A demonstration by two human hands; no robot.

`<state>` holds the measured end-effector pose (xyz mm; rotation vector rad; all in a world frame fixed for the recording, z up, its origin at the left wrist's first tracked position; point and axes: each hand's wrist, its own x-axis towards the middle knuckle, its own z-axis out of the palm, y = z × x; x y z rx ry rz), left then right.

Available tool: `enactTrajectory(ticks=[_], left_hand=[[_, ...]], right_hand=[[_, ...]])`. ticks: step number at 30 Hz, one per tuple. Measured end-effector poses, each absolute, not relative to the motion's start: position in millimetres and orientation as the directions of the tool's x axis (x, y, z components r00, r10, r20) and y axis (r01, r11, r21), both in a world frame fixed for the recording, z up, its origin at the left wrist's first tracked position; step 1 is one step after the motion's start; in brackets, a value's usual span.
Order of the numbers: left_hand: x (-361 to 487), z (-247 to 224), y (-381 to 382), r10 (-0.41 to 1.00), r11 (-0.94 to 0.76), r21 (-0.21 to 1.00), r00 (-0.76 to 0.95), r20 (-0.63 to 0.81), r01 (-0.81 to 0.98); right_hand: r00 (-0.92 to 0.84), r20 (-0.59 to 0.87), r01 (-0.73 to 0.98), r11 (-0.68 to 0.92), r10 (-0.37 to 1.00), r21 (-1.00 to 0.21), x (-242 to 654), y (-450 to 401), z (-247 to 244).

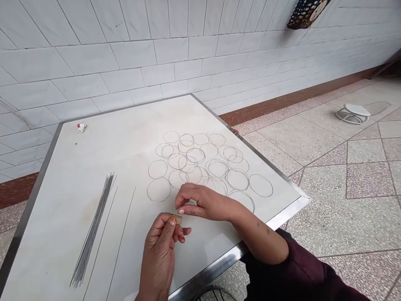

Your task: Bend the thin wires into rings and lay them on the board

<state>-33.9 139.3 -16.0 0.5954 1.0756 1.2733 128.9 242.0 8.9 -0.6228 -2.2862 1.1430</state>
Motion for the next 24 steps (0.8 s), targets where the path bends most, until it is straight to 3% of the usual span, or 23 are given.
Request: enactTrajectory(ticks=[6,12,16,24], left_hand=[[-34.8,-18.2,137.0,0.953,0.276,0.924,-0.048,-0.299,-0.265],[-33.7,-19.2,137.0,0.959,0.266,0.953,-0.057,-0.277,-0.148],[-33.9,-16.5,137.8,0.959,0.264,0.960,-0.081,-0.271,-0.094],[-32.0,-12.8,139.1,0.949,0.295,0.945,-0.069,-0.306,-0.141]], right_hand=[[-0.792,0.130,0.171,0.421,0.596,-0.891,128.1,239.9,7.1],[-0.786,-0.012,0.274,0.332,0.618,-0.902,127.5,235.0,13.8],[-0.779,-0.016,0.311,0.363,0.627,-0.878,125.9,233.1,16.5],[-0.820,0.040,0.222,0.382,0.571,-0.897,128.0,237.1,13.9]])
